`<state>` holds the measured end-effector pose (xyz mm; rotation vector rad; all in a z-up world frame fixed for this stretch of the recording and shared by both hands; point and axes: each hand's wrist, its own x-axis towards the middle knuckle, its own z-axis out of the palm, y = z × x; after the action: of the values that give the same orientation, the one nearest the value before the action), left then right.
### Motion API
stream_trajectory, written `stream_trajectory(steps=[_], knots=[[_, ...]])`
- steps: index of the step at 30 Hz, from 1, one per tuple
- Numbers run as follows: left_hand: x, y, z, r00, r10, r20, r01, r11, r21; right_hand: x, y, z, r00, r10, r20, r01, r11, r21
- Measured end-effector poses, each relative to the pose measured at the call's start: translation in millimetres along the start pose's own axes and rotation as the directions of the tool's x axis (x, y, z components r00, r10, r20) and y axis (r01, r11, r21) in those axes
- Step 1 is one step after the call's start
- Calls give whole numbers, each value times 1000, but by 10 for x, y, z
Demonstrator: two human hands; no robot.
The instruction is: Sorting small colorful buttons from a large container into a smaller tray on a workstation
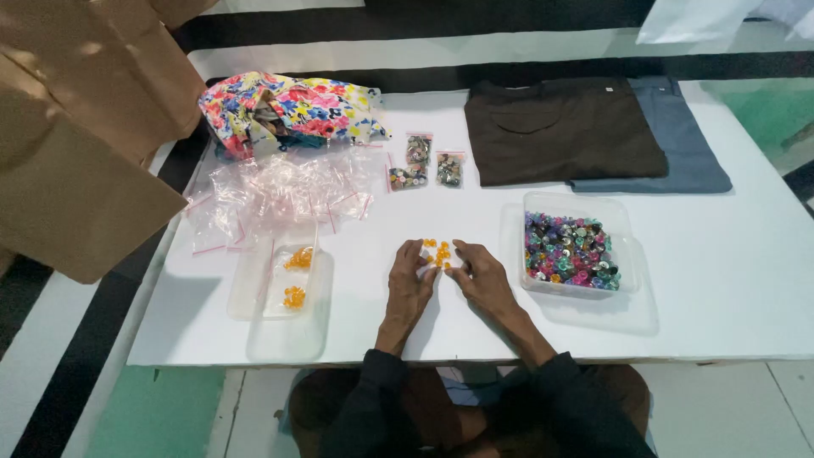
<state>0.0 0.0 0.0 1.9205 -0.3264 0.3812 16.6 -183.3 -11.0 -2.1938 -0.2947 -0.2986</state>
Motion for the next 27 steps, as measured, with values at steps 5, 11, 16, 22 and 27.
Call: stream_trajectory(steps=[5, 11, 16, 22, 27], knots=[[179, -137, 34, 987, -98, 128, 88, 993, 85, 172, 103, 2, 994, -16, 106, 15, 1000, 10], [267, -329, 150, 978, -138, 155, 124, 987, 103, 282, 38, 3, 981, -64, 181, 79, 994, -80], [326, -176, 28, 953, -213, 215, 202, 977, 70, 347, -140, -123, 952, 81, 295, -33, 986, -163], [443, -131, -67, 917, -279, 284, 289, 957, 7, 514, -382, -249, 898, 159, 411, -97, 981, -167], [478, -116, -48, 912, -297, 282, 306, 952, 13, 589, -265, -162, 878, 133, 459, -36, 976, -214]])
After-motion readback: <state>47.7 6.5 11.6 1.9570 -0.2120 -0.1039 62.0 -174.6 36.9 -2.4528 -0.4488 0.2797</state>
